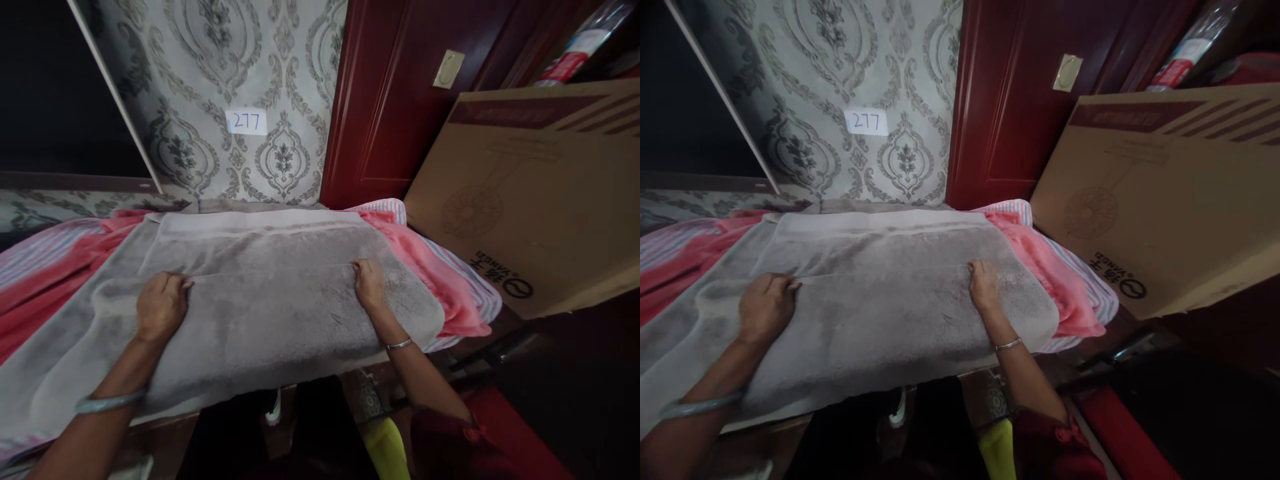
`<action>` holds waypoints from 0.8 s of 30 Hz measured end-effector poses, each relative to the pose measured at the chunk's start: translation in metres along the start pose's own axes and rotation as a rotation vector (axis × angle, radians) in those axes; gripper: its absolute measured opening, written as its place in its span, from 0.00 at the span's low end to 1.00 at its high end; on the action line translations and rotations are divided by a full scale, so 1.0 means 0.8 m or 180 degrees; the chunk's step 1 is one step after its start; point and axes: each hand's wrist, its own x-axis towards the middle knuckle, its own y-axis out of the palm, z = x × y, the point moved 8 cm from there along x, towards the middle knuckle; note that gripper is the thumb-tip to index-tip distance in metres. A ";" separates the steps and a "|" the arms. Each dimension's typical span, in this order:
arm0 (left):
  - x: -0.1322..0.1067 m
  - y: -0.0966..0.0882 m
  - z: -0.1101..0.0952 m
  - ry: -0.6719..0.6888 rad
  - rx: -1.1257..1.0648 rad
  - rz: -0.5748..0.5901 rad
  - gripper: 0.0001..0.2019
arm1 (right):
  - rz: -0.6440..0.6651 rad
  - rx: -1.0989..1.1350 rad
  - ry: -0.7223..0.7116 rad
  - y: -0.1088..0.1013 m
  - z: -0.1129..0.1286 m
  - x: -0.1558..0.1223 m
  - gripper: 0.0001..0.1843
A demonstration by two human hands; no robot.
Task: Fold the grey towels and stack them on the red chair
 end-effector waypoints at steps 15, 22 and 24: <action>0.004 0.001 -0.005 0.0304 0.0086 -0.0101 0.22 | 0.0307 0.0236 0.0149 -0.019 -0.056 0.008 0.19; 0.003 0.002 -0.005 0.0249 0.0204 -0.0051 0.26 | 0.0506 -0.0082 0.0228 -0.066 -0.114 -0.005 0.22; 0.004 0.002 -0.003 0.0200 0.0228 -0.0013 0.27 | 0.0638 -0.0160 0.0207 -0.065 -0.118 -0.004 0.23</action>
